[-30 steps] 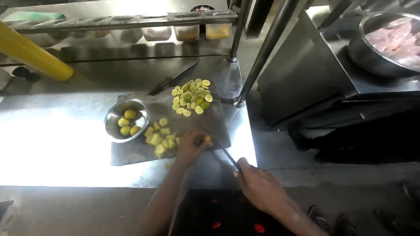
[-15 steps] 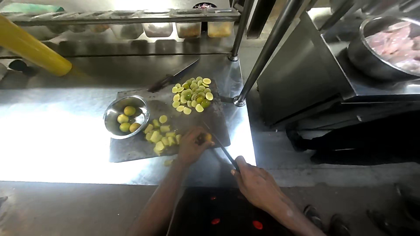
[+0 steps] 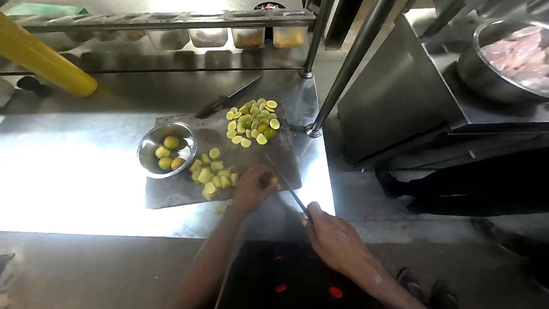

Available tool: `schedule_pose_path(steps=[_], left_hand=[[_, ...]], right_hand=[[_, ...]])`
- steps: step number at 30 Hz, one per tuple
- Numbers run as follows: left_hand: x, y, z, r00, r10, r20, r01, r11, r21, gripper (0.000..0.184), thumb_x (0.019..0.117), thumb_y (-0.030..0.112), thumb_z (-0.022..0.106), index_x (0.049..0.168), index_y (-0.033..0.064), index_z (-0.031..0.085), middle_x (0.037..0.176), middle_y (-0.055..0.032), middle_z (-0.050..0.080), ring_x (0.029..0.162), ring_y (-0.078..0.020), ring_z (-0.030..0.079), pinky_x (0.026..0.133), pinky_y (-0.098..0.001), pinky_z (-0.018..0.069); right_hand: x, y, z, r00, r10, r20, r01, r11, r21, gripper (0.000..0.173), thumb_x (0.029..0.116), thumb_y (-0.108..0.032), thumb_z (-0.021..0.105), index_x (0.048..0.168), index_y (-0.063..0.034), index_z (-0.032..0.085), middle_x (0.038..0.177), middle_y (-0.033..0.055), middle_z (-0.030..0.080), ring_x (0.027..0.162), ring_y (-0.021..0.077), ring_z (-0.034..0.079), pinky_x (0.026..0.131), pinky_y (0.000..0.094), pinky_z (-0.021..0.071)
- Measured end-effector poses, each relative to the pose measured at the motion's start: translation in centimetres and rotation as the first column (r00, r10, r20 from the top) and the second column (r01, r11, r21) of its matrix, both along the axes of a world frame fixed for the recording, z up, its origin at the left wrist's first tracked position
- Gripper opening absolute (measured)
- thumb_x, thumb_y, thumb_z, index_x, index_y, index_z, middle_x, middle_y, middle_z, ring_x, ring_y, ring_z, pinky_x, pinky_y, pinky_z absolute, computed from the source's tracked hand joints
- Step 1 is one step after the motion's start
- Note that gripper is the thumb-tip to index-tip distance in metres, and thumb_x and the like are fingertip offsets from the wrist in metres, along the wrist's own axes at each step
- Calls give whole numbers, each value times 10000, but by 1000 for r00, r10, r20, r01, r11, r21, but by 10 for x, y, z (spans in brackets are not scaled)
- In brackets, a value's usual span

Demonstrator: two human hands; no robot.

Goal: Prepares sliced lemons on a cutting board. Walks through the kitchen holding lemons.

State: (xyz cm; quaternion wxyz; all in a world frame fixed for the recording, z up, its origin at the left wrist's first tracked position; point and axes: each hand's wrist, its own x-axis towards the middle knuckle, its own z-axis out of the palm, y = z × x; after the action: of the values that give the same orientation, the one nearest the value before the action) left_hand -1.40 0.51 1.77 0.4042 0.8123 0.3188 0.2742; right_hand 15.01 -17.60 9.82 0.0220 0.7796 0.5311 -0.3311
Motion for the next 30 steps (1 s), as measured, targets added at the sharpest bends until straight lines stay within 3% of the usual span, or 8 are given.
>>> schedule_pose_path(steps=[6,11,19,23,26,30], left_hand=[[-1,2,-1,1000,-11,19,10,999,31,309,813,213,865,1065,105,720,1083,-23,670,809,-73,620,678,-227,543],[-1,0,-4,997,-14,72,9,998,61,296,810,179,860,1064,92,734,1097,-35,679,804,-63,625,678,-212,547],[-2,0,-6,999,-27,41,23,996,88,309,819,196,852,1073,60,742,1091,-73,685,798,-102,641,686,-254,569],[-2,1,-9,998,-29,56,21,990,139,287,832,197,841,1068,75,733,1105,-73,689,806,-107,653,692,-262,580],[-1,0,-8,996,-45,76,34,990,135,253,856,244,819,1035,87,735,1063,-57,688,792,-101,645,681,-264,576],[0,0,-11,995,-9,99,-7,988,154,277,858,299,826,1041,110,740,1095,-43,685,835,-92,649,689,-250,570]], right_hand=[[0,-6,7,999,38,21,-39,998,40,307,1073,-370,412,1216,-125,531,865,103,664,770,325,703,655,497,562],[-2,-4,12,998,44,36,-44,999,-11,320,1076,-376,404,1220,-116,522,855,108,664,778,335,707,668,496,565],[-9,57,11,998,58,2,-57,992,-110,311,1103,-332,386,1303,-108,466,941,122,663,901,322,711,791,484,568],[-11,81,12,999,40,-20,-42,994,-101,295,1087,-327,455,1293,-115,446,908,109,659,865,312,713,766,486,579],[-3,62,12,997,51,-54,-59,984,-169,308,1089,-322,446,1321,-119,449,945,130,665,894,334,708,785,513,574],[15,-17,13,998,34,-53,-50,946,-319,388,1084,-353,424,1360,-80,443,977,211,684,935,424,709,790,586,563]])
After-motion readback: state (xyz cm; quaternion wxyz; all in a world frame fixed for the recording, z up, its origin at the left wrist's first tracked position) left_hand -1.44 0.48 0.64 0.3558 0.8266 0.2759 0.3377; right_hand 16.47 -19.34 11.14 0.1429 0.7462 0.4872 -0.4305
